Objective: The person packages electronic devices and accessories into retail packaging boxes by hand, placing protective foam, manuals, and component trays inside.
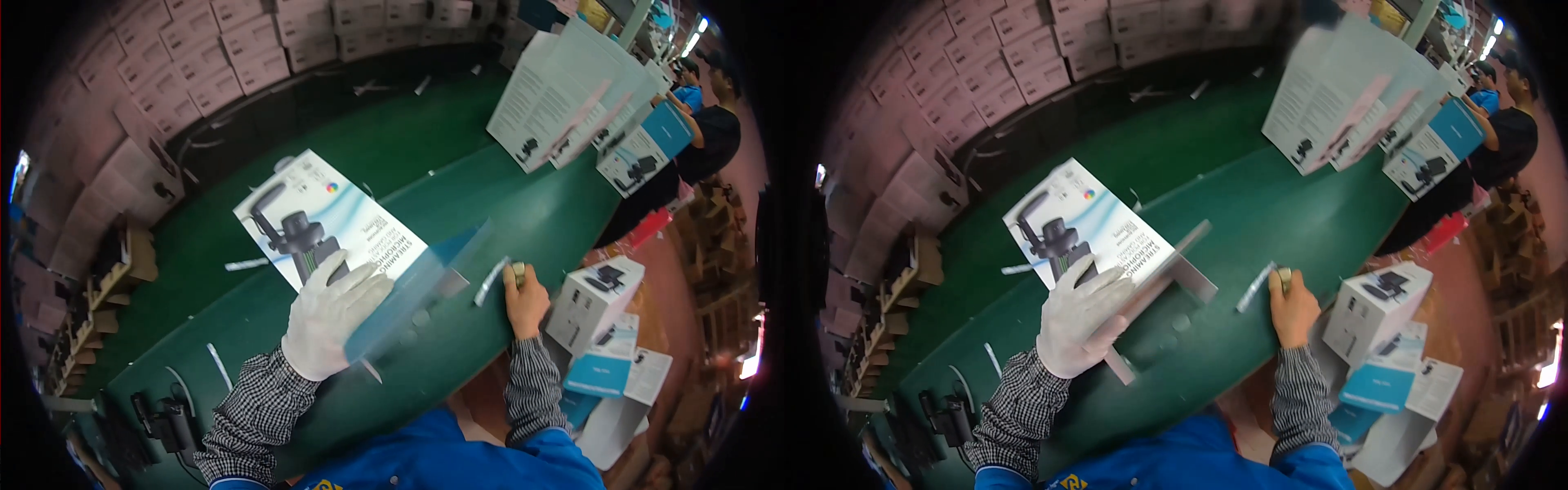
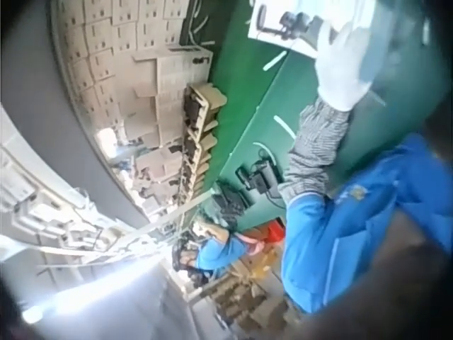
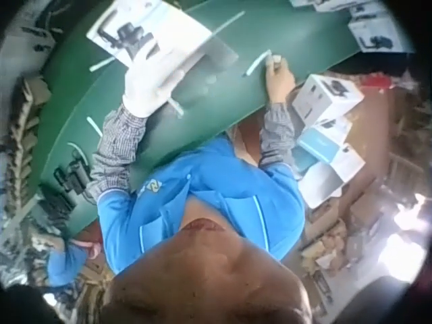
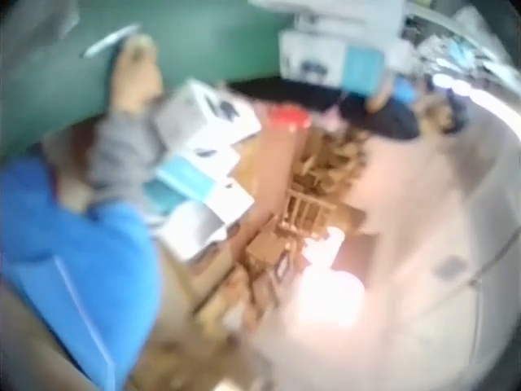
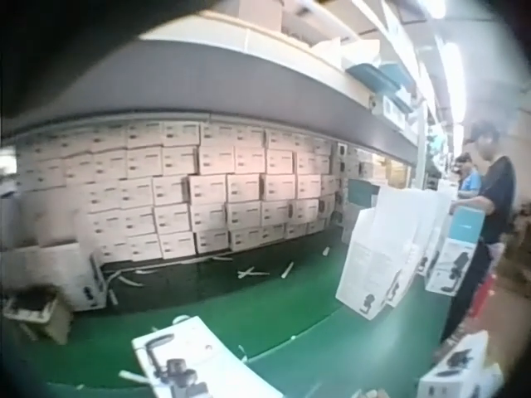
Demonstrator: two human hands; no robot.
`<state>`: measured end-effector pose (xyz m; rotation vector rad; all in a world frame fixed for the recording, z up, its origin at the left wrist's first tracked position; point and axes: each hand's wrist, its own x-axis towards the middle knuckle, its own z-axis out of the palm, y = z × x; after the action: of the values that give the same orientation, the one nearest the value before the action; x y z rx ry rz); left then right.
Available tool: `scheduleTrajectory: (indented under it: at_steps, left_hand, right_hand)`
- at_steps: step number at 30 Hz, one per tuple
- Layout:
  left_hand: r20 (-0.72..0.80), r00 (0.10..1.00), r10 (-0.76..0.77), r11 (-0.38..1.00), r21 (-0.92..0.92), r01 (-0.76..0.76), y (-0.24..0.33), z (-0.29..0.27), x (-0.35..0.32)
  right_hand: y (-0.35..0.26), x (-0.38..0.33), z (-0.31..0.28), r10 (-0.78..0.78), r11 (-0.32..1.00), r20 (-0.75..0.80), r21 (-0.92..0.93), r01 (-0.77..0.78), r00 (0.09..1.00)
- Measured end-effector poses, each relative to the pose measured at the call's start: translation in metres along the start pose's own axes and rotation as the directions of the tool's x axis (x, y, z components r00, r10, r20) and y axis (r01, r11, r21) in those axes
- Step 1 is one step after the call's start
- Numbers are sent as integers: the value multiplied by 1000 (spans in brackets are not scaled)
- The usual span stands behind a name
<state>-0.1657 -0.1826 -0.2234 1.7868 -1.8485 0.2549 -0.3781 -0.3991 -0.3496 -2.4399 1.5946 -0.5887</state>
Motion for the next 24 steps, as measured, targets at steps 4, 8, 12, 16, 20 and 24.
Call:
scheduleTrajectory:
  at_steps: [4,8,12,16,20,24]
  left_hand:
    - [-383,735,-559,814,-421,400,-28,-34,62]
    - [-338,270,-901,416,-850,323,-101,-100,164]
    - [-374,-34,-927,371,-926,64,-189,-121,224]
    - [-201,-173,-964,195,-979,53,-272,-119,236]
    - [-169,-213,-962,166,-986,32,-217,-131,267]
    - [-223,49,-974,229,-949,218,-220,-176,202]
  right_hand:
    - [-11,23,-24,-55,996,-35,-70,53,998]
    - [-16,31,-55,-49,998,-32,-33,48,998]
    - [-37,34,-87,-102,995,-83,-3,102,991]
    - [-61,21,-110,-102,993,-64,45,105,993]
    - [-110,15,-135,-32,999,-22,22,33,999]
    - [-163,-18,-142,43,999,47,8,-44,998]
